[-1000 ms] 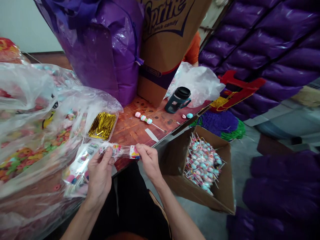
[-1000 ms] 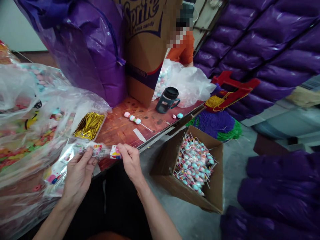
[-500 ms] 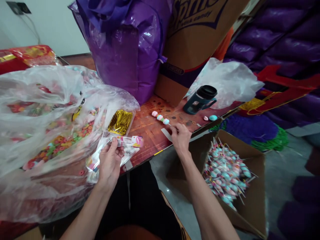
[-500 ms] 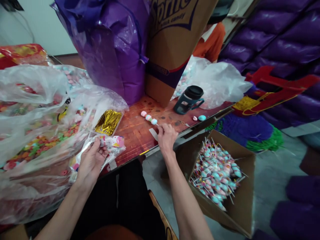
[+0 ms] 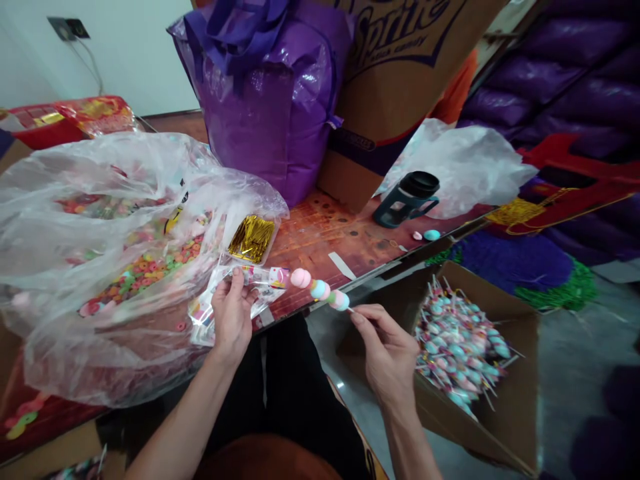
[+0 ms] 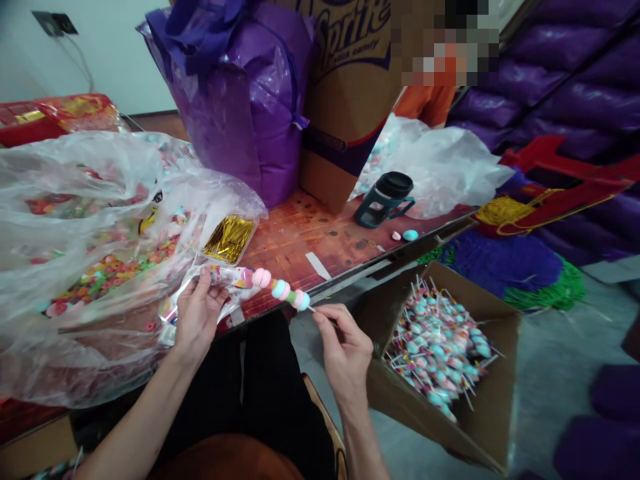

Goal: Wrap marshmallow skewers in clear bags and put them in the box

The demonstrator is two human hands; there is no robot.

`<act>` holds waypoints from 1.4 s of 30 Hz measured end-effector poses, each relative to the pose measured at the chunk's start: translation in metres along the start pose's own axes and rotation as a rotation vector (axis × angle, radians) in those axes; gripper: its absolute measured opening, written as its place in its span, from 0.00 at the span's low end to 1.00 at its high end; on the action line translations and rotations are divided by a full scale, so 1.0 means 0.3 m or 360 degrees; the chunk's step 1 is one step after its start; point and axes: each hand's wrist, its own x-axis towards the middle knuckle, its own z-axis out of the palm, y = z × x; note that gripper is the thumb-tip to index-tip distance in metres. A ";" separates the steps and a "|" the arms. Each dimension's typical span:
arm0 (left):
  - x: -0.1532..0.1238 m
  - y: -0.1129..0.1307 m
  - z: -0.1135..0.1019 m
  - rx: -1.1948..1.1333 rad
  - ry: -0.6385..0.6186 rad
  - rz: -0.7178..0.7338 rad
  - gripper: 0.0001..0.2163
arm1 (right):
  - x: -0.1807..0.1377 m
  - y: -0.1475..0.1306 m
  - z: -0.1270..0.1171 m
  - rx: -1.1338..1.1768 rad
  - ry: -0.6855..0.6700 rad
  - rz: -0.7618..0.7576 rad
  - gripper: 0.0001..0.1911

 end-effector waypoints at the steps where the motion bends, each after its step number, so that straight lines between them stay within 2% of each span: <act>1: -0.004 0.003 -0.001 -0.0005 -0.0010 -0.0009 0.23 | -0.001 -0.007 -0.004 -0.0050 -0.0009 -0.0058 0.05; 7: -0.016 0.020 -0.010 -0.0004 -0.0108 -0.0025 0.23 | -0.010 -0.021 -0.015 -0.0213 -0.0071 -0.0265 0.06; 11: -0.022 0.016 -0.017 0.0087 -0.0135 0.0086 0.21 | -0.015 -0.028 -0.012 -0.0217 -0.0126 -0.0299 0.06; 16: -0.028 0.004 -0.024 0.0161 -0.0151 0.0229 0.18 | -0.024 -0.031 0.007 -0.0117 -0.0162 -0.0115 0.04; 21: -0.015 0.014 -0.025 0.0187 -0.0147 0.0216 0.19 | -0.038 -0.027 0.024 -0.0111 -0.0237 -0.0022 0.05; 26: -0.002 0.016 -0.031 0.0243 -0.0116 0.0219 0.22 | -0.053 -0.025 0.029 -0.0130 -0.0168 0.0030 0.05; 33: 0.012 0.004 -0.043 0.0207 -0.0090 0.0295 0.20 | -0.059 -0.006 0.024 0.0172 -0.0340 0.0254 0.05; 42: 0.006 0.011 -0.043 0.0235 -0.0024 0.0347 0.19 | -0.088 0.011 0.043 0.0234 -0.0120 0.0370 0.05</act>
